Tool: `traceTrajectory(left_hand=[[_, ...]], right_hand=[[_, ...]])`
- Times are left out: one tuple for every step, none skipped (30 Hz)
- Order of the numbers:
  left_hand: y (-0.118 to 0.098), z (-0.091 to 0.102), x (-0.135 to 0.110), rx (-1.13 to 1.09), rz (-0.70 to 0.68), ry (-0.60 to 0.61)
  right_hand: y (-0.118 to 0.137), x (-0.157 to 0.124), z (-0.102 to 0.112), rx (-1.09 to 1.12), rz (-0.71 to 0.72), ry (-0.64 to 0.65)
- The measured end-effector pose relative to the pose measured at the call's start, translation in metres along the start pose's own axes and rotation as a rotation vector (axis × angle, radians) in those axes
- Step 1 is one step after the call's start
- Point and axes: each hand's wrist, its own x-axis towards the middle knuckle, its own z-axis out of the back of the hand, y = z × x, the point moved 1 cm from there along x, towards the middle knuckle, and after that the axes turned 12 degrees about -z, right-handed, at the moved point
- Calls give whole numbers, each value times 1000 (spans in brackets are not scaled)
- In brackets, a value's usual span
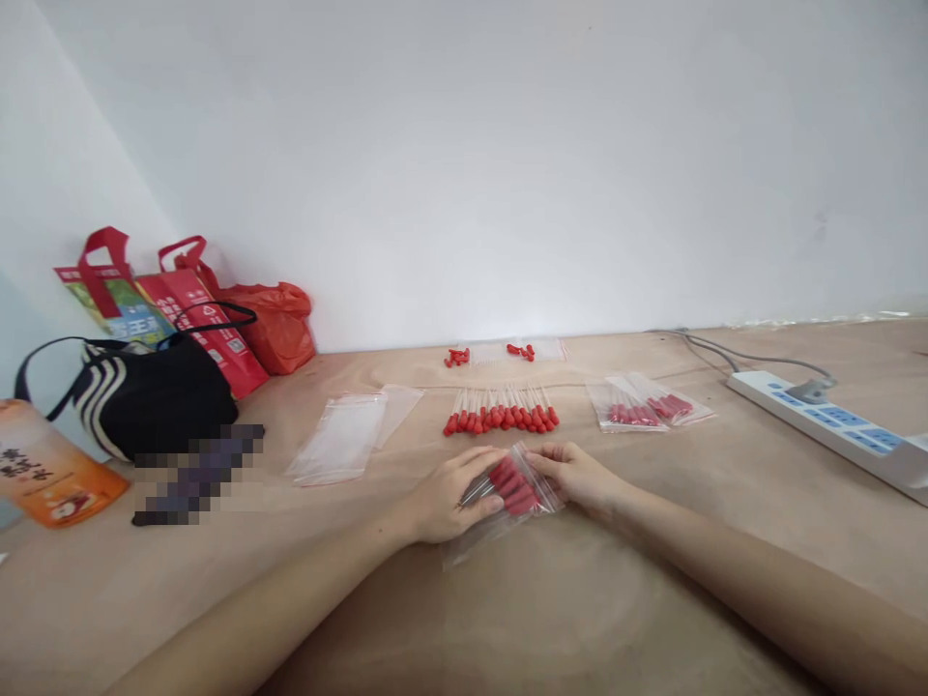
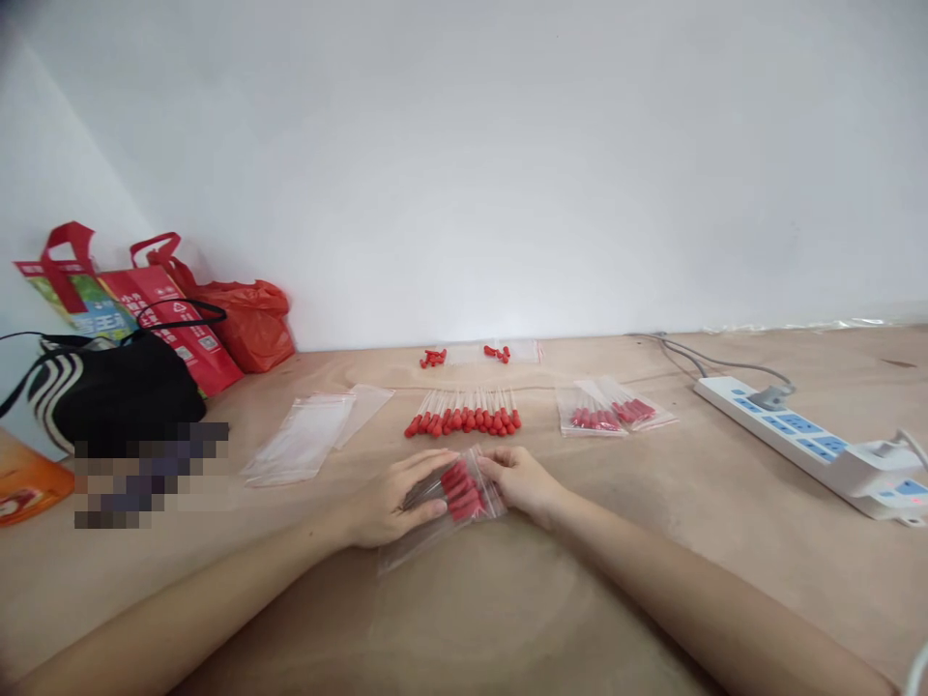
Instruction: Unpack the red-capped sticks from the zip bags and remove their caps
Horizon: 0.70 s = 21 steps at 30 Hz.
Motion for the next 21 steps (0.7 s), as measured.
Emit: traceTrajectory(left_hand=[[2, -1, 0, -25, 7, 13], [3, -1, 0, -43, 9, 23], [5, -1, -1, -55, 9, 28], [5, -1, -1, -60, 5, 32], [6, 0, -1, -61, -2, 31], [6, 0, -1, -56, -10, 27], [6, 1, 1, -47, -19, 21], [6, 1, 3, -35, -27, 12], [6, 0, 6, -21, -35, 2], [6, -1, 10, -7, -42, -7], [5, -2, 14, 5, -51, -14], [5, -4, 18, 17, -64, -20], [4, -6, 23, 29, -83, -23], [3, -7, 27, 43, -106, -24], [3, -9, 31, 59, -133, -23], [2, -9, 34, 80, -159, -21], [2, -10, 36, 103, -181, -20], [2, -9, 38, 128, -199, -19], [2, -9, 40, 152, -212, -17], [2, -8, 41, 173, -222, -13], [2, -6, 41, 192, -230, -3]], right_hand=[[1, -1, 5, -36, -4, -13], [1, -2, 8, -68, -6, -24], [0, -2, 11, -93, -2, -30], [0, -3, 13, -110, 10, -32], [-1, -3, 14, -120, 22, -37], [-2, -3, 14, -129, 32, -46], [-3, -2, 14, -136, 42, -59], [-3, -2, 13, -138, 50, -74], [-4, -2, 12, -136, 58, -87], [-5, -1, 10, -133, 69, -96], [-6, -1, 9, -131, 83, -99], [-7, -1, 8, -130, 102, -95], [-8, -1, 7, -129, 121, -88], [-9, 0, 7, -129, 138, -80], [-9, 0, 6, -128, 153, -73], [-10, 0, 6, -127, 162, -68], [-10, 0, 6, -129, 167, -67], [-10, 0, 6, -135, 168, -70], [-10, -1, 6, -145, 165, -75], [-10, -1, 6, -158, 161, -79], [-9, -1, 6, -171, 155, -82]])
